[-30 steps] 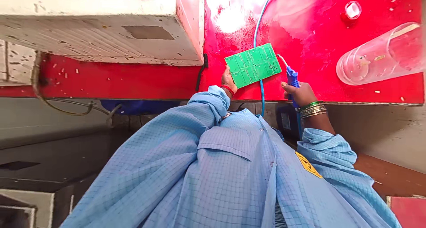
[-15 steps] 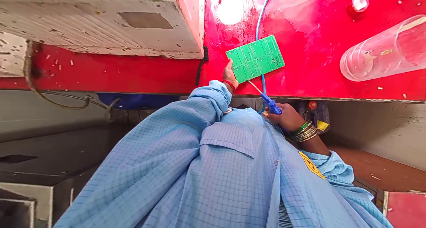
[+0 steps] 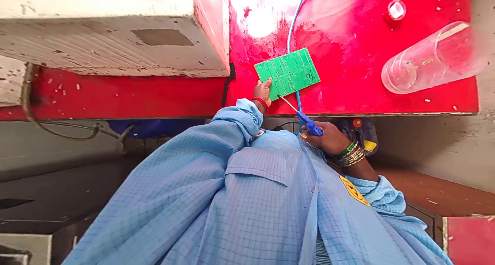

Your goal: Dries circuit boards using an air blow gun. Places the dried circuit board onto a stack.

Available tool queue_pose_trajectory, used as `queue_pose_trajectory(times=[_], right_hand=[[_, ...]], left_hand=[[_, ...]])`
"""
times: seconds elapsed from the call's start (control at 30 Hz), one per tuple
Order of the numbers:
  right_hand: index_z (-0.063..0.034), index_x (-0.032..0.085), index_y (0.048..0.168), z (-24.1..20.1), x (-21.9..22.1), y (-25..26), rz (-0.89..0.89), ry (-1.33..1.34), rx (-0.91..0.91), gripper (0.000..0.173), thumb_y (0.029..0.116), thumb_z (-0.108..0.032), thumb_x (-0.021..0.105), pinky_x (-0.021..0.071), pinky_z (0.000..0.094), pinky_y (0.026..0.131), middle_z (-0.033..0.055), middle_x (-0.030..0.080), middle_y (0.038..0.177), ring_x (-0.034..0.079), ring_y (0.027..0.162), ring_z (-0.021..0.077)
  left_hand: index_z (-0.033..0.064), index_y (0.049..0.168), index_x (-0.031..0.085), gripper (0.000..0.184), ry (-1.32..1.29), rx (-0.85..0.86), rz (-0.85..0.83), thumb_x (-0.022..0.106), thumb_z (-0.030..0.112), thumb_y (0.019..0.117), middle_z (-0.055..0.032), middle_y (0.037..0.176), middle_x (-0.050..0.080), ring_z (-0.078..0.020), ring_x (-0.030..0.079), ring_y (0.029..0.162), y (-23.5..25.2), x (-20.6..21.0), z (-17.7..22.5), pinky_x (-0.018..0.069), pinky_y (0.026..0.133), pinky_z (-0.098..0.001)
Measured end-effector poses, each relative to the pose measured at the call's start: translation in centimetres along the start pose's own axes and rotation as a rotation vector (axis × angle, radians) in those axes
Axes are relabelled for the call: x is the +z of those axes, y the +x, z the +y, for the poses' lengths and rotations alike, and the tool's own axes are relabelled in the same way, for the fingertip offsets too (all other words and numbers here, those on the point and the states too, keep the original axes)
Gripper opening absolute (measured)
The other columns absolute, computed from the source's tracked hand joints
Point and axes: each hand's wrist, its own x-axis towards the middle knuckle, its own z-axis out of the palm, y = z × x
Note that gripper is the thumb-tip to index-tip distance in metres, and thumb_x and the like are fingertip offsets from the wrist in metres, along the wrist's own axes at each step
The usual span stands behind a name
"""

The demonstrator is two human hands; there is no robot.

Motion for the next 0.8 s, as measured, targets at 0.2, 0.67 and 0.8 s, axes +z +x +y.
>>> queue_pose_trajectory(times=[0.2,0.67,0.8], right_hand=[[-0.0038,0.062,0.130,-0.9,-2.1,-2.7,0.411,0.122,-0.248,0.055,0.0889,-0.039,0.071,0.0537,0.0262,0.070,-0.0026,0.068,0.090,0.060,0.074,0.0017],[-0.0066,0.066,0.125,1.2,-2.4,-3.5,0.276,0.145,-0.148,0.057,0.0868,-0.049,0.070,0.0539,0.0220,0.076,-0.0062,0.068,0.093,0.063,0.080,-0.0016],[-0.0076,0.068,0.122,1.0,-1.2,-1.7,0.184,0.125,-0.090,0.053,0.0869,-0.047,0.071,0.0528,0.0255,0.075,-0.0030,0.068,0.093,0.061,0.079,0.0010]], left_hand=[[-0.0105,0.133,0.054,0.035,0.443,0.611,-0.259,0.056,0.005,0.1017,-0.0212,0.124,0.065,-0.0183,0.066,0.112,-2.6,1.1,6.7,0.0539,0.100,-0.0351],[0.0124,0.119,0.076,0.033,1.434,1.656,-0.473,0.054,-0.003,0.0995,-0.0151,0.121,0.073,-0.0414,0.063,0.124,-1.0,-6.2,7.6,0.0359,0.112,-0.0660],[-0.0047,0.143,0.053,0.057,1.275,1.408,0.006,0.068,0.012,0.0903,-0.0284,0.144,0.055,-0.0501,0.046,0.138,-1.2,-6.8,5.4,0.0292,0.117,-0.0642]])
